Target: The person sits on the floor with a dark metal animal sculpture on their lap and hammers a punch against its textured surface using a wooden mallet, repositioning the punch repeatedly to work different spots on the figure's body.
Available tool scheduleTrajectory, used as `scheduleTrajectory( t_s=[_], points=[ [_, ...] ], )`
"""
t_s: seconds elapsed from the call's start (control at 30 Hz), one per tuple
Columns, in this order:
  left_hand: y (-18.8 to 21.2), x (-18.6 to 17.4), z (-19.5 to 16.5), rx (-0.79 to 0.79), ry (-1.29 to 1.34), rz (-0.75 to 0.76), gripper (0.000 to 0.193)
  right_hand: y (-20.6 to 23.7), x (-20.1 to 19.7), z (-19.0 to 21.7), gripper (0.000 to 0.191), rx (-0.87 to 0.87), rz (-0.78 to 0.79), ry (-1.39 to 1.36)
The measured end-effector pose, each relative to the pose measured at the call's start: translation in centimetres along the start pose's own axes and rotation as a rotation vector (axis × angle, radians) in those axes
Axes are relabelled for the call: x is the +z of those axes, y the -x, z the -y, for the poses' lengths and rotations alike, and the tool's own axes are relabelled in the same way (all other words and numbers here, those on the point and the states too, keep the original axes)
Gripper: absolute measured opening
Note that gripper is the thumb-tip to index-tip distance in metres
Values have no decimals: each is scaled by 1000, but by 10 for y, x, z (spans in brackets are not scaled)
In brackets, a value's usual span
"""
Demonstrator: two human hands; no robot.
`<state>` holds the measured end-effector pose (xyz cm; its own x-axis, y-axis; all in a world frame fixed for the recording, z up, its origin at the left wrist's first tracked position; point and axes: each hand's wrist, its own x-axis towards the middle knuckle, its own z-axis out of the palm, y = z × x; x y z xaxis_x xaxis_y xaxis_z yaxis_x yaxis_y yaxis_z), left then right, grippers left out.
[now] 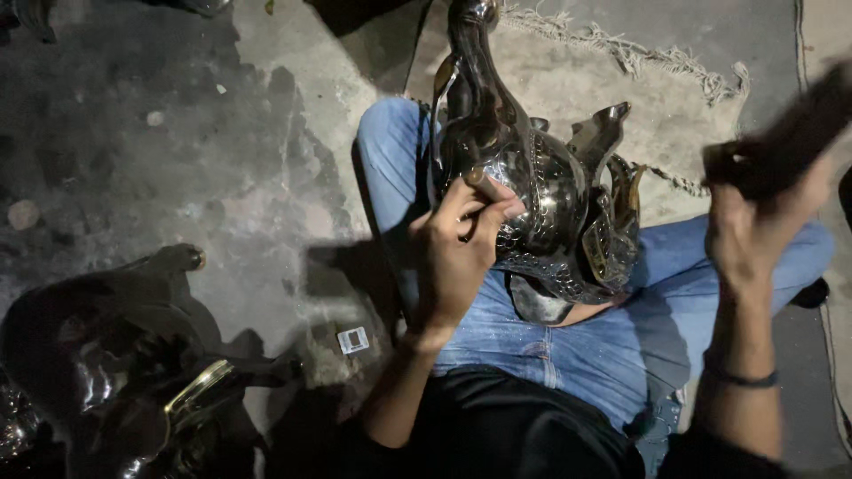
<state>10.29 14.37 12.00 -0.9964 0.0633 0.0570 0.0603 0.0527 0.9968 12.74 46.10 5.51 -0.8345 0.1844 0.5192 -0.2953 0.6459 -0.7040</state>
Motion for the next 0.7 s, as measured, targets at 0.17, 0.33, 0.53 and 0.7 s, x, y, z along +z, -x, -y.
scheduleTrajectory(
  t_s=[0.17,0.33,0.53,0.7],
  points=[
    [6,9,3,-12,-44,-87,4,-65,13,50,45,104,318,11],
    [8,11,8,35,-61,-129,5,-114,20,105,49,-363,544,584],
    [6,11,5,132,-201,-170,4,-143,41,117,46,-547,568,410],
    [3,8,-5,124,-241,-142,6,-159,57,132,72,-704,608,529]
  ],
)
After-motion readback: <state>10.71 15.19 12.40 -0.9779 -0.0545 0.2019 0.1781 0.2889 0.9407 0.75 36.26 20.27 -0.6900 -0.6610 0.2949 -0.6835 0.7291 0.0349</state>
